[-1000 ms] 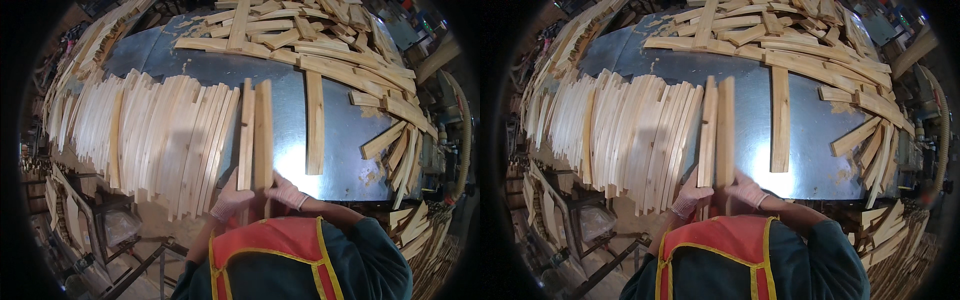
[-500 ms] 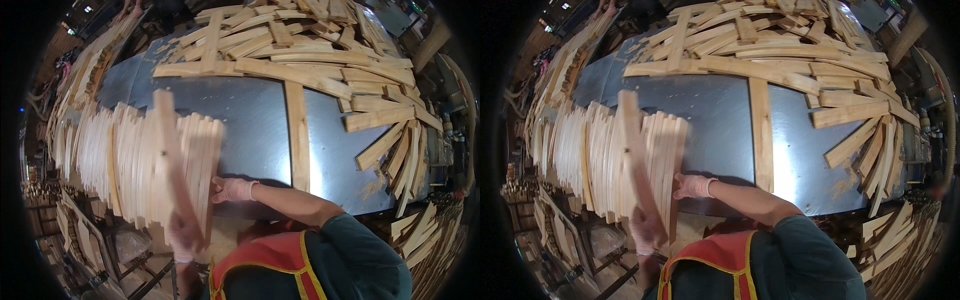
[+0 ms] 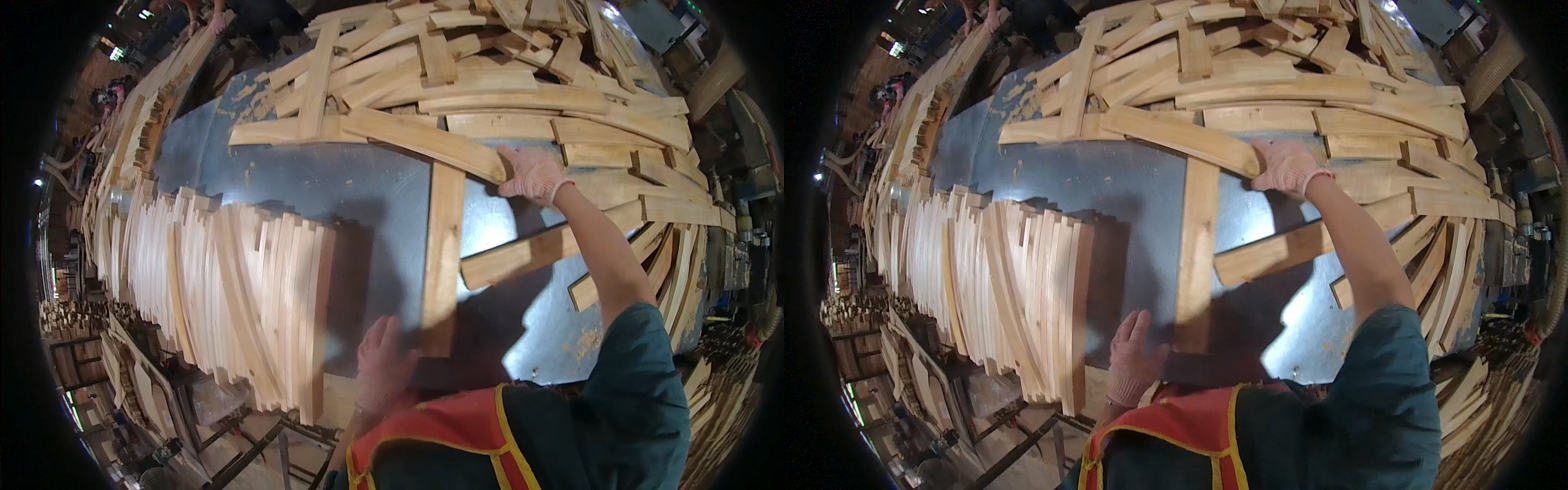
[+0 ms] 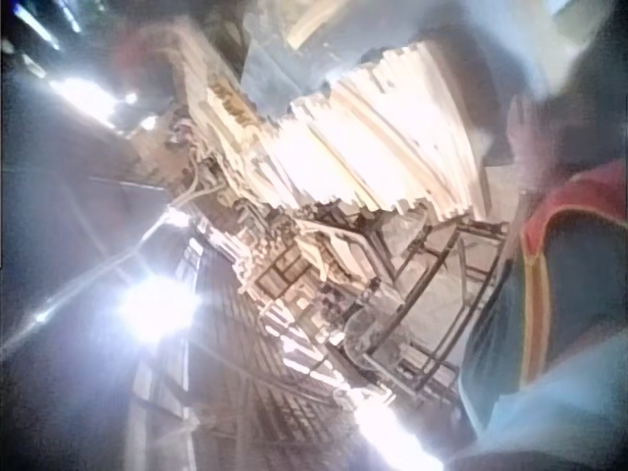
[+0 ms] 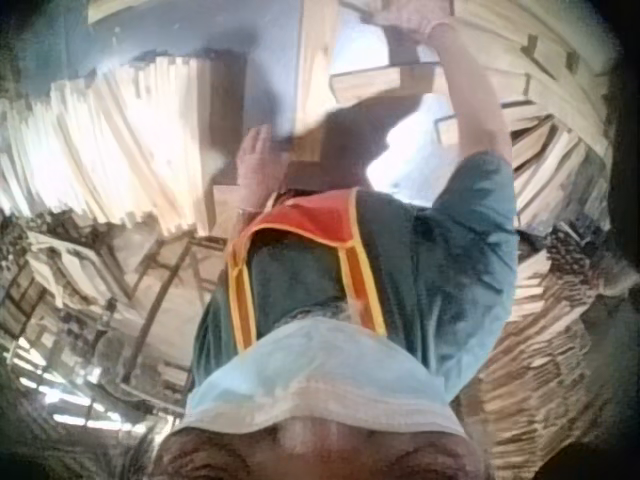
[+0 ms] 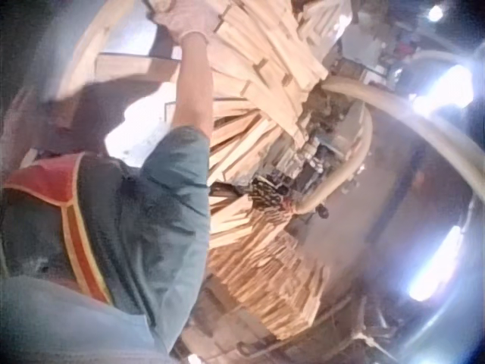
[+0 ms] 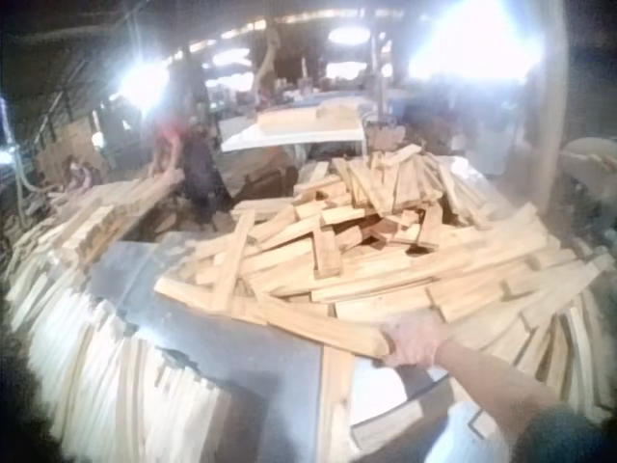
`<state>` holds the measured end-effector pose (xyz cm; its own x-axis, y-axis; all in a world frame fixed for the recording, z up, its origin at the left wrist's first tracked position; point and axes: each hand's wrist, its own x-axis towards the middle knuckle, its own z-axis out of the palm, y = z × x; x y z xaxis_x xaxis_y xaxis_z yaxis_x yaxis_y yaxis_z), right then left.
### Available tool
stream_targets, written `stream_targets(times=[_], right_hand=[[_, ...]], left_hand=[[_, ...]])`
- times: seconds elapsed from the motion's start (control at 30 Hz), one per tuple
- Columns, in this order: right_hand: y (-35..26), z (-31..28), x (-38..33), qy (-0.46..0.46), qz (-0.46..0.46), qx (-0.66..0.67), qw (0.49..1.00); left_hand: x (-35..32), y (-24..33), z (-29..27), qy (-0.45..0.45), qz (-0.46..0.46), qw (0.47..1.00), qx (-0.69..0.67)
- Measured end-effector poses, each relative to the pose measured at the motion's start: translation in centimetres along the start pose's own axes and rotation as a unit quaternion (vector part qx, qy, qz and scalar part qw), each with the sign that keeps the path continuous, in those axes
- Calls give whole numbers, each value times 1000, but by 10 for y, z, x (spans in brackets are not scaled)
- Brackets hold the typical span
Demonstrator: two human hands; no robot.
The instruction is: The person repeatedly picks up individual wooden planks from a large pile on a metal table and places them into a neat, vertical stack. The person handles the planks one at a time, organizing them from a disordered pile into an orderly arrangement.
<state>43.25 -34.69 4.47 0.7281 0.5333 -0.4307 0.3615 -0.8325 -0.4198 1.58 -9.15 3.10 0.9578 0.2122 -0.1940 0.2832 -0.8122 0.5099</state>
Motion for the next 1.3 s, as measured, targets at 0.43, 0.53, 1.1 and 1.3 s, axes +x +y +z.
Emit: stream_targets(times=[0.43, 0.53, 1.1, 1.3], right_hand=[[-79, 148, -134, 86, -32, -179, 979], [-69, 164, -154, -19, -12, -221, 975], [-127, 100, -211, 136, -136, -99, 976], [-88, 76, -148, 142, 4, 492, 859]], left_hand=[[-6, -40, -11, -71, -165, 778, -602], [-22, -68, -58, -99, -213, 965, -120], [26, -74, 28, 46, 17, 986, 160], [-17, -149, 41, -118, -117, 784, -598]])
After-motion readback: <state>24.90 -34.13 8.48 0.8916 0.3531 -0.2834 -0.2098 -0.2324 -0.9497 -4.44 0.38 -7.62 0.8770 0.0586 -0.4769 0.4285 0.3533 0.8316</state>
